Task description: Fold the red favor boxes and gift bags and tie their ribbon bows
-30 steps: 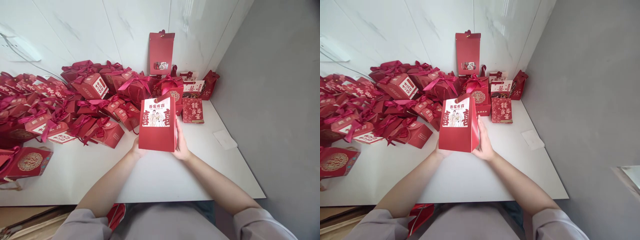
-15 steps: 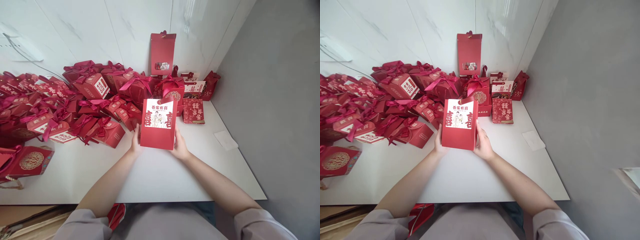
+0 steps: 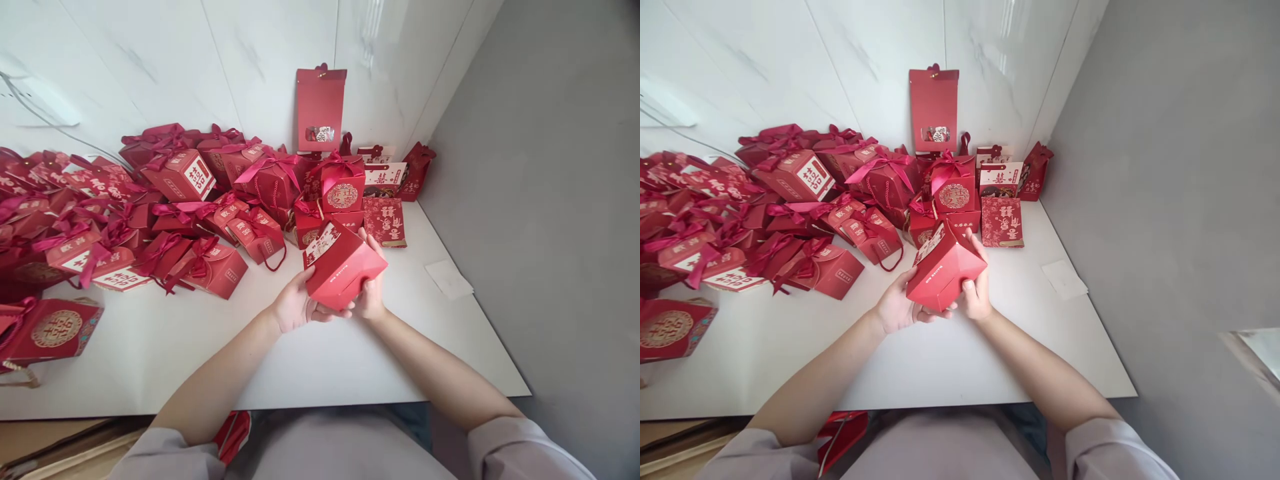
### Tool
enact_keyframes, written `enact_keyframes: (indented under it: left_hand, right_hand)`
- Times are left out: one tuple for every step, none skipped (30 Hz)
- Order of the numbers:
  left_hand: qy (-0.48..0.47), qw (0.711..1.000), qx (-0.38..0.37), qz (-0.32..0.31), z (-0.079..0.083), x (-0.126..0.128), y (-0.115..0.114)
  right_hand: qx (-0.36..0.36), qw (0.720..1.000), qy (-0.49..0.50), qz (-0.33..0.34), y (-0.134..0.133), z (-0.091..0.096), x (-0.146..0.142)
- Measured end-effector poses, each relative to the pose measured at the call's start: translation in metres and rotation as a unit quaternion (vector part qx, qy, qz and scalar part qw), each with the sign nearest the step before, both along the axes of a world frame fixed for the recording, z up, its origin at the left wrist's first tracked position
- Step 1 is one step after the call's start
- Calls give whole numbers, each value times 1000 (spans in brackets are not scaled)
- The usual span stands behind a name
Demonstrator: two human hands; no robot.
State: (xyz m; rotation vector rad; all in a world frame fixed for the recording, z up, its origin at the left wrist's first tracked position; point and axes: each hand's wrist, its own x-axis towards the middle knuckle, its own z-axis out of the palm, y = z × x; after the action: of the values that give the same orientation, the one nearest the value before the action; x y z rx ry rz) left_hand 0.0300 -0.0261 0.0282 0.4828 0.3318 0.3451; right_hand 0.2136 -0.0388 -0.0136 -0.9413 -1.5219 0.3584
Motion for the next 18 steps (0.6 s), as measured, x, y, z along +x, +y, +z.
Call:
enact_keyframes:
  left_hand:
    - [-12, 1000, -26, -10, 1, 1, -2]
    - [-21, 998, -52, -13, 1, 2, -4]
    - [-30, 996, -79, -13, 1, 2, -4]
    - [-36, 994, -104, -10, 2, 1, -4]
    - [-43, 991, -123, -4, 2, -1, -4]
    - [-48, 990, -136, 3, 2, -2, -3]
    - [-51, 988, -143, 10, 2, -4, -2]
    - [-51, 988, -146, 16, 2, -6, 0]
    - [-49, 988, -148, 22, 2, -8, 1]
    - [-47, 987, -150, 29, 1, -9, 3]
    - [-44, 986, -154, 36, 1, -11, 5]
    - [-41, 986, -158, 42, 1, -12, 6]
    - [-38, 985, -162, 47, 0, -13, 8]
    - [-34, 984, -165, 51, -1, -13, 9]
    - [-29, 984, -165, 53, -1, -13, 10]
    - [-22, 985, -164, 55, -2, -14, 11]
    - [-15, 985, -163, 56, -3, -13, 12]
    - [-8, 985, -160, 59, -4, -13, 13]
  right_hand:
    - [-1, 1000, 25, 5, 1, 0, 1]
    - [-6, 998, 54, 11, 2, -1, 2]
    - [-13, 997, 75, 14, 2, -2, 4]
    - [-24, 997, 76, 17, 3, -4, 5]
    - [-33, 997, 72, 16, 3, -6, 6]
    - [-40, 997, 67, 14, 3, -8, 7]
    - [-44, 997, 62, 11, 3, -9, 8]
    - [-47, 997, 57, 8, 2, -9, 8]
    - [-48, 998, 51, 4, 2, -8, 8]
    - [-48, 998, 44, 0, 2, -7, 7]
    - [-47, 998, 34, -4, 1, -5, 7]
    - [-44, 999, 22, -8, 1, -3, 6]
    - [-41, 999, 10, -11, 1, -1, 5]
    - [-38, 999, -2, -13, 1, 1, 4]
    - [-37, 999, -12, -14, 1, 2, 3]
    - [-37, 999, -20, -15, 1, 3, 3]
    - [-37, 999, -26, -16, 1, 4, 2]
    - [-37, 999, -29, -16, 1, 4, 2]
